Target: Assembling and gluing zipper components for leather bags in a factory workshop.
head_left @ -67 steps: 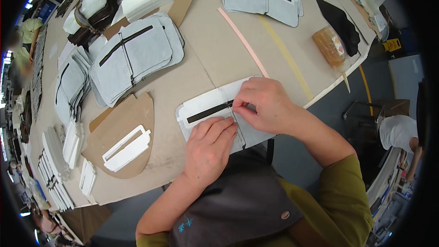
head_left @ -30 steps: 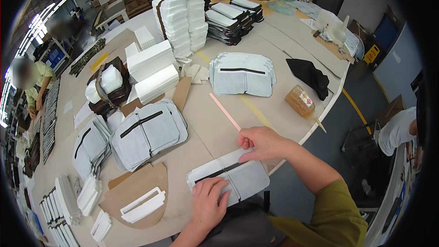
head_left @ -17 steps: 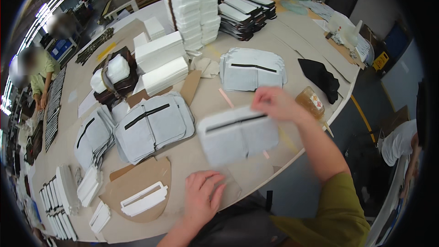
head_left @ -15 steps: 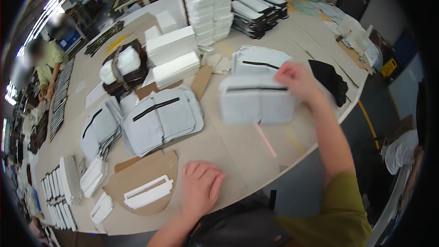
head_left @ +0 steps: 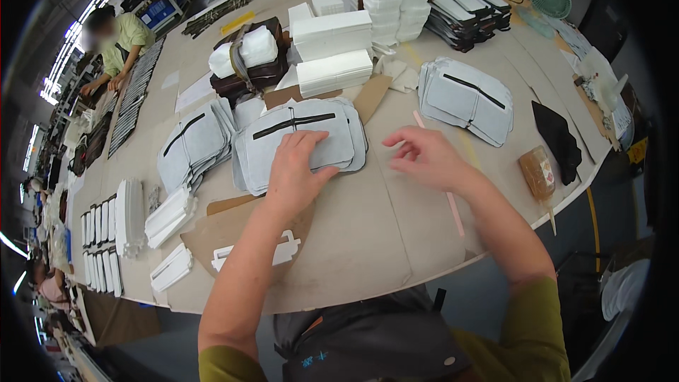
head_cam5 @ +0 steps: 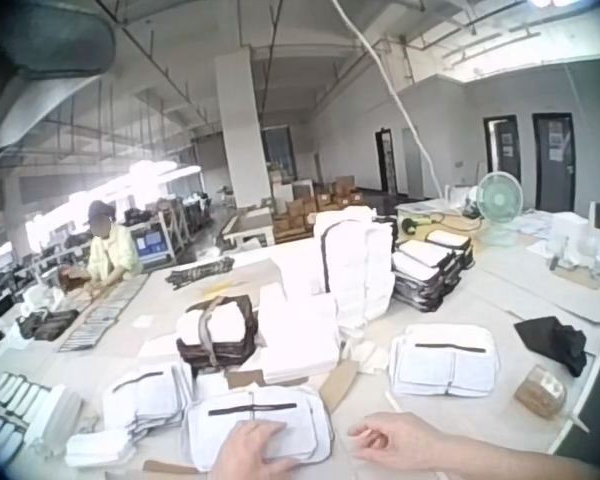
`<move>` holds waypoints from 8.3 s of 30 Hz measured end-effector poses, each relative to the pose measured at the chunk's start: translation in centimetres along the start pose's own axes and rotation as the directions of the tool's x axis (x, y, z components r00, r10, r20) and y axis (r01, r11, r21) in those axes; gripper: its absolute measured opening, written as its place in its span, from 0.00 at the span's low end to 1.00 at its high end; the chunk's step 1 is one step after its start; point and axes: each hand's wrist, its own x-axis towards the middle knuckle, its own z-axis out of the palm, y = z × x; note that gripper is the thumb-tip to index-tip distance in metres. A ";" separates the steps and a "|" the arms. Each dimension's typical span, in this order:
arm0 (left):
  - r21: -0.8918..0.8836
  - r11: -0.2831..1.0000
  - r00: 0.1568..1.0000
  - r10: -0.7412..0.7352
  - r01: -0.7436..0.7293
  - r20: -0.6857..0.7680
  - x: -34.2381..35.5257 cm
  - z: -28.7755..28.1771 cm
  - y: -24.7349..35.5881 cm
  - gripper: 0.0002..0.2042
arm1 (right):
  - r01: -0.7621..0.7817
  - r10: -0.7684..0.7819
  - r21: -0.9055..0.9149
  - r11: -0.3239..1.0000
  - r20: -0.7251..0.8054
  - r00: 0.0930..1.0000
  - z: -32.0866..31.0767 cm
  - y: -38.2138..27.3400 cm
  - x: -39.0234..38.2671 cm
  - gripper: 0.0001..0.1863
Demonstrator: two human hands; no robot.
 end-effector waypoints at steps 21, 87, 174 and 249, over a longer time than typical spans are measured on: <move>-0.009 0.997 0.953 0.069 -0.075 -0.294 -0.5 0.7 0.4 0.27 | -0.019 0.185 0.722 0.692 -0.151 0.971 1.1 -2.9 5.8 0.12; 0.141 0.960 0.936 0.191 -0.241 0.294 -3.8 12.0 14.2 0.31 | 0.168 -0.188 -0.115 0.979 -0.199 0.962 -5.2 8.1 -10.8 0.15; 0.169 0.928 0.868 -0.233 0.333 -0.438 -29.0 -7.0 -1.0 0.15 | 0.211 -0.064 0.844 0.494 -0.207 0.976 -13.4 -2.5 -6.2 0.43; 0.167 0.865 0.806 -0.349 0.473 -0.477 -28.2 -4.9 -2.5 0.21 | -0.111 -0.144 0.537 0.836 0.409 0.901 25.8 -14.4 12.5 0.31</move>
